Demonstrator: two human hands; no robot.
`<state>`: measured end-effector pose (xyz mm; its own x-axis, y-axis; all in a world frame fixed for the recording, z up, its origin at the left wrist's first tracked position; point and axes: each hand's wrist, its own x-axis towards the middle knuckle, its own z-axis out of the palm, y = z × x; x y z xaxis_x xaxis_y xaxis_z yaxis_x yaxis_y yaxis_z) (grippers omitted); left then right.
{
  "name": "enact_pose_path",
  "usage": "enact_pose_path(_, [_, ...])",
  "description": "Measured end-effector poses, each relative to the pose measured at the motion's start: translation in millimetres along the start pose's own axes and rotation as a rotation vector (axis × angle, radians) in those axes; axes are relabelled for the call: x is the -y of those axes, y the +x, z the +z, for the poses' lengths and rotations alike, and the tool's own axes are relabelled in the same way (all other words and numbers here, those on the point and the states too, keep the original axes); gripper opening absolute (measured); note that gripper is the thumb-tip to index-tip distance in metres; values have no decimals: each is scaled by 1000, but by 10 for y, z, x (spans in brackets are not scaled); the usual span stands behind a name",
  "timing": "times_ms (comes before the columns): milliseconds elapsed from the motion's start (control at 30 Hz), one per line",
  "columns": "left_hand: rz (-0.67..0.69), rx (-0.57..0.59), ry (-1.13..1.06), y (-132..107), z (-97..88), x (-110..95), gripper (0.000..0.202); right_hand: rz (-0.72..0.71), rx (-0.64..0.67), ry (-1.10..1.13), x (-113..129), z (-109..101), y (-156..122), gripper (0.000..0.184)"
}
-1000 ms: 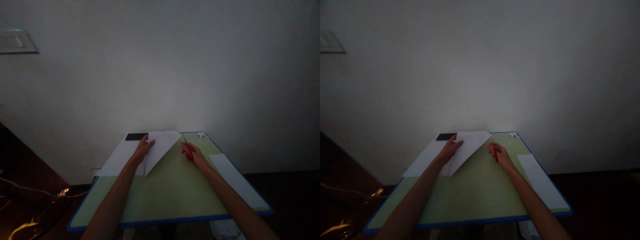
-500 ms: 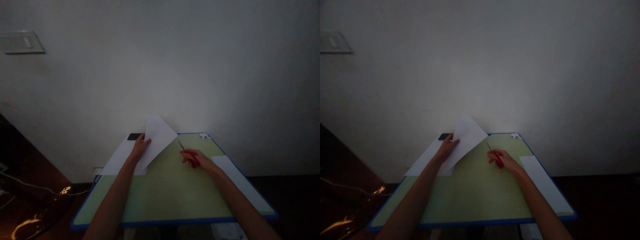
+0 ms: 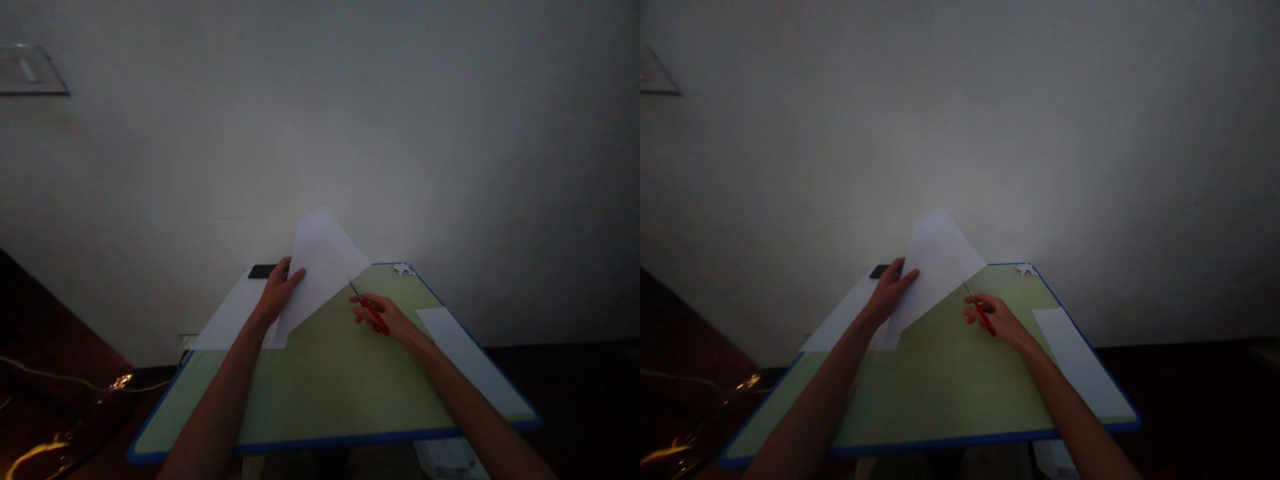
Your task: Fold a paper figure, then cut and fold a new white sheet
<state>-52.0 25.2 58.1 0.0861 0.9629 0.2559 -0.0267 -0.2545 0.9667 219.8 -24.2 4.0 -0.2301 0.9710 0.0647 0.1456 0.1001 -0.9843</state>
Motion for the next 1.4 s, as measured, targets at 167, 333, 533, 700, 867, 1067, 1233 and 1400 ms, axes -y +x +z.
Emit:
enact_pose_path(167, [-4, 52, 1, -22, 26, -27, 49, -11, 19, 25, -1, 4, -1, 56])
enact_pose_path(333, [-8, 69, 38, -35, 33, -45, 48, -18, 63, 73, 40, 11, -38, 56])
enact_pose_path(533, [4, 90, 46, -50, 33, -73, 47, -30, 70, 75, 34, -4, -44, 54])
enact_pose_path(700, [11, 93, 50, -52, 43, -79, 46, -34, 81, 65, 25, -4, -23, 55])
enact_pose_path(867, [9, 114, 50, -43, 40, -70, 47, -20, 69, 62, 69, 13, -41, 55])
enact_pose_path(1067, [4, 118, 46, -44, 42, -60, 48, -23, 66, 64, 74, 17, -49, 53])
enact_pose_path(1233, [1, 134, 35, -61, 44, -80, 47, -21, 62, 67, 69, 19, -43, 53])
enact_pose_path(1400, [0, 145, 61, -81, 49, -109, 65, -23, 52, 65, 50, 12, -29, 55])
